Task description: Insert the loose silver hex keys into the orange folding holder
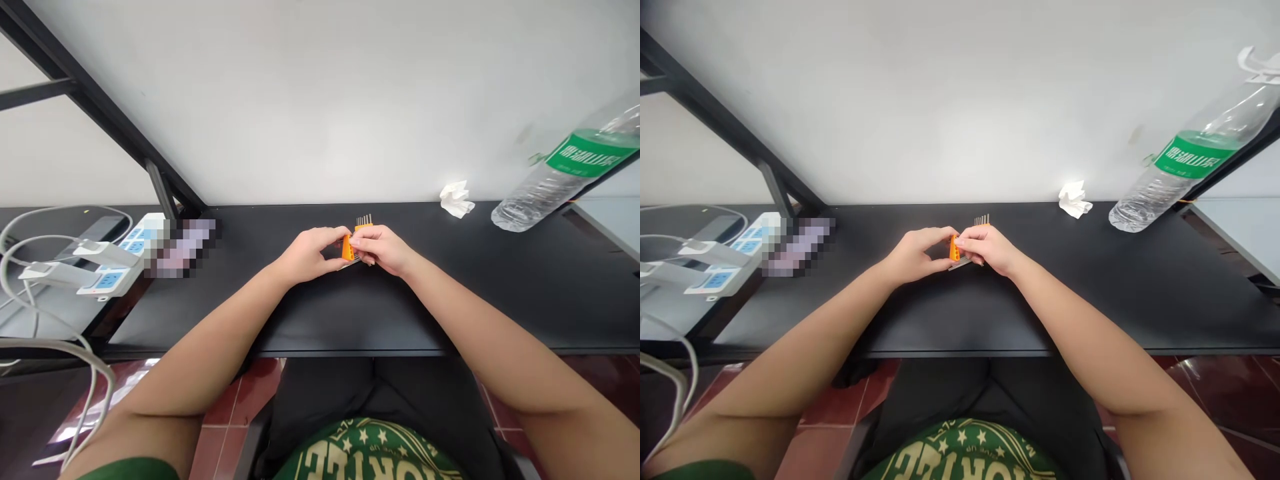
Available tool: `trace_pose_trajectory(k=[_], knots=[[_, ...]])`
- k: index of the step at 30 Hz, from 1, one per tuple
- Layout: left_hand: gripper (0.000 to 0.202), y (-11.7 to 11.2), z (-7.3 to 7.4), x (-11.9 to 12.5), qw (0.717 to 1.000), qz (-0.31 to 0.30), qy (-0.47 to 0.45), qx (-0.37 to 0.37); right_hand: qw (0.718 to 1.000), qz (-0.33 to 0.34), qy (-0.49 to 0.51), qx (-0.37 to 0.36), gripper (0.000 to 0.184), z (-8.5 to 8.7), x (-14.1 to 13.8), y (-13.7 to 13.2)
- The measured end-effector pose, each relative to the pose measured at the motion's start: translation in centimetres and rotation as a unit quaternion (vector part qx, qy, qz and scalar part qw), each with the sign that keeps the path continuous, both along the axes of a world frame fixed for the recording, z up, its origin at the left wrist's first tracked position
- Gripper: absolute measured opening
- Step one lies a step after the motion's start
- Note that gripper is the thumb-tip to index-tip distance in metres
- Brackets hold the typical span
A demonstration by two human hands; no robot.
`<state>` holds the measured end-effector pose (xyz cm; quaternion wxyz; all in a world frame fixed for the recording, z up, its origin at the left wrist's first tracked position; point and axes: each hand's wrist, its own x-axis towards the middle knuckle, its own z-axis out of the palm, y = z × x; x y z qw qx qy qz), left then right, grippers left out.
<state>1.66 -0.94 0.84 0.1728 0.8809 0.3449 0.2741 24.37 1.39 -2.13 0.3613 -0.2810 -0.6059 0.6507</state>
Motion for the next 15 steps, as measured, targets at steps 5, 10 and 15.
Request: trace_pose_trajectory(k=[5, 10, 15], knots=[[0.059, 0.5, -1.3, -0.1, 0.998, 0.001, -0.043, 0.04, 1.0, -0.003, 0.004, -0.005, 0.034, -0.4, -0.1, 0.1], [0.041, 0.7, -1.5, 0.2, 0.999, -0.001, -0.028, 0.046, 1.0, -0.001, 0.008, -0.002, 0.035, -0.3, -0.2, 0.0], [0.04, 1.3, -1.6, -0.7, 0.995, 0.028, 0.047, 0.083, 0.999, -0.018, 0.029, 0.003, 0.034, 0.6, 0.1, -0.4]])
